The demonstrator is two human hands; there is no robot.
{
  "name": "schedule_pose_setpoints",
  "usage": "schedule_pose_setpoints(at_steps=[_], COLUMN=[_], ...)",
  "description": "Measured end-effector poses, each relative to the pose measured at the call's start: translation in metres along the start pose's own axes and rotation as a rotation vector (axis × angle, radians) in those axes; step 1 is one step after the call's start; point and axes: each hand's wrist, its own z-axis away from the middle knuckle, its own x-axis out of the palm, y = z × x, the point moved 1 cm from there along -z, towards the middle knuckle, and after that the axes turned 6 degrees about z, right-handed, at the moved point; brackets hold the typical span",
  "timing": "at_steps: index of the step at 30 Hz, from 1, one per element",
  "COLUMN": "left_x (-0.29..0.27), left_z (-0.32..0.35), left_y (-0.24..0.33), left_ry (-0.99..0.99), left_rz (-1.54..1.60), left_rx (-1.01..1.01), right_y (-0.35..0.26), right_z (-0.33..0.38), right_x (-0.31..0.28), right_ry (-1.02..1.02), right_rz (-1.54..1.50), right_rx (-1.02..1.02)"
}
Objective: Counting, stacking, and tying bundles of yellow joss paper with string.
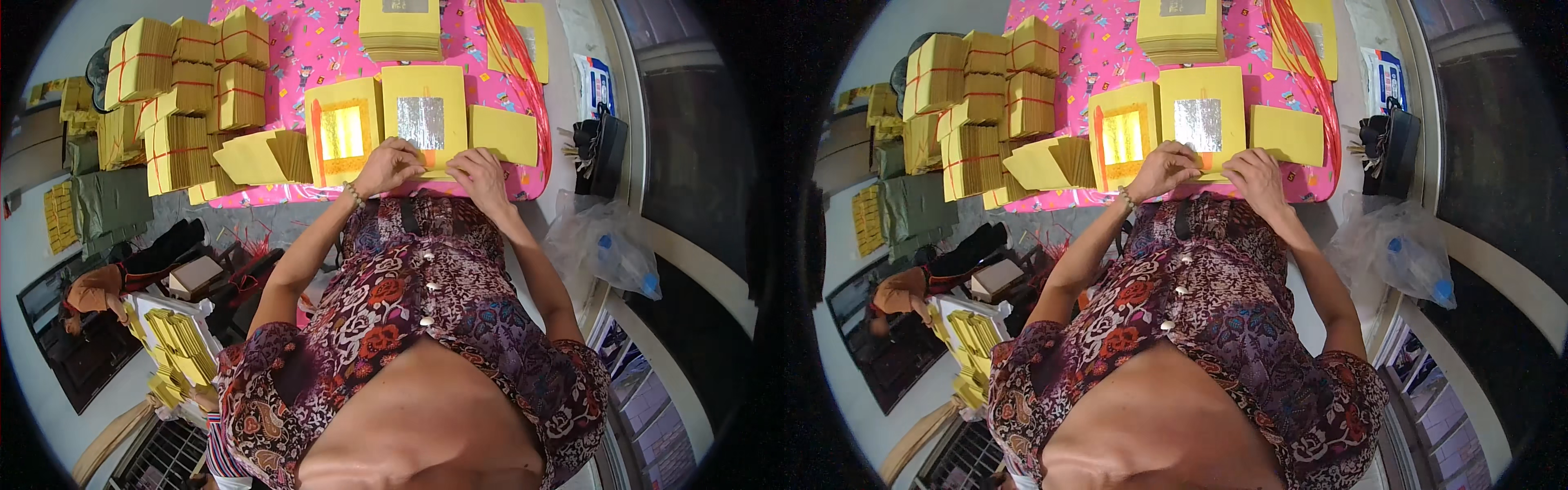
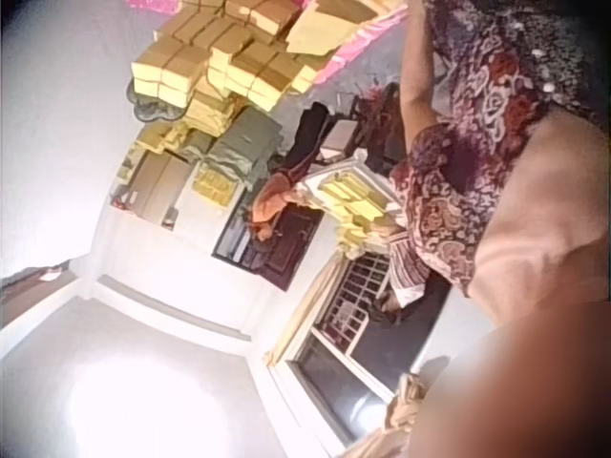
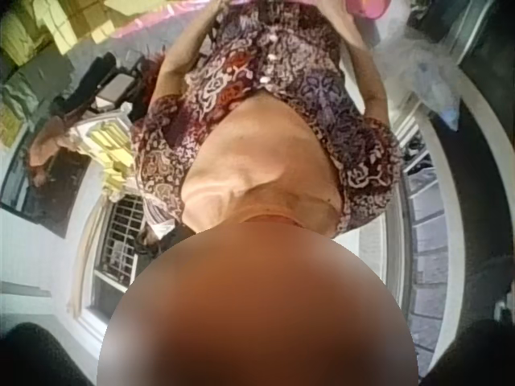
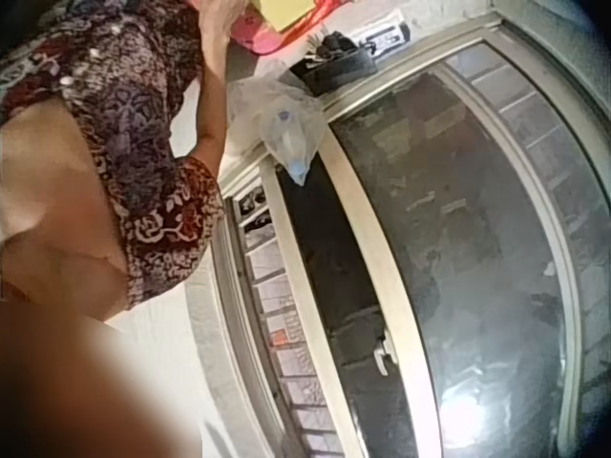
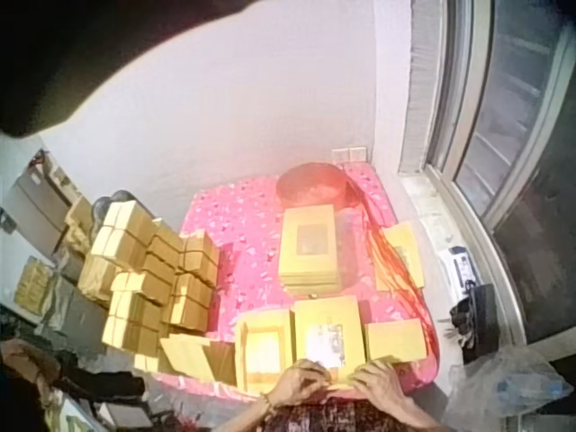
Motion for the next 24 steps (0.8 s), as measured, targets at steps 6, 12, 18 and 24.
schedule_pose_setpoints(at_steps=[6,12,18,24], left_x=[-0.0015,0.0002,0.0011,0.002], left_z=[-0.0014,-0.0013,-0.002,-0.0036], left_y=[0.0009,-0.0013,-0.0004,0.0014], left_ry=[-0.023,-0.026,-0.004,0.004], left_rz=[0.023,-0.001,0.038,-0.012], left_rx=[-0.03,-0.037,-0.067,-0.08], right_y=[0.0016,0.0036,0.0048,0.0072], right_z=[-0.0051,-0.0041,-0.0033,-0.0033], right_x=[-0.0005,0.0021,0.0031,0.0064], right_ry=[-0.021,-0.047,-0.065,-0.083], right_rz=[-0.073,-0.103,-0.13,-0.141], right_rx=[0.035,0.085,0.121,0.15])
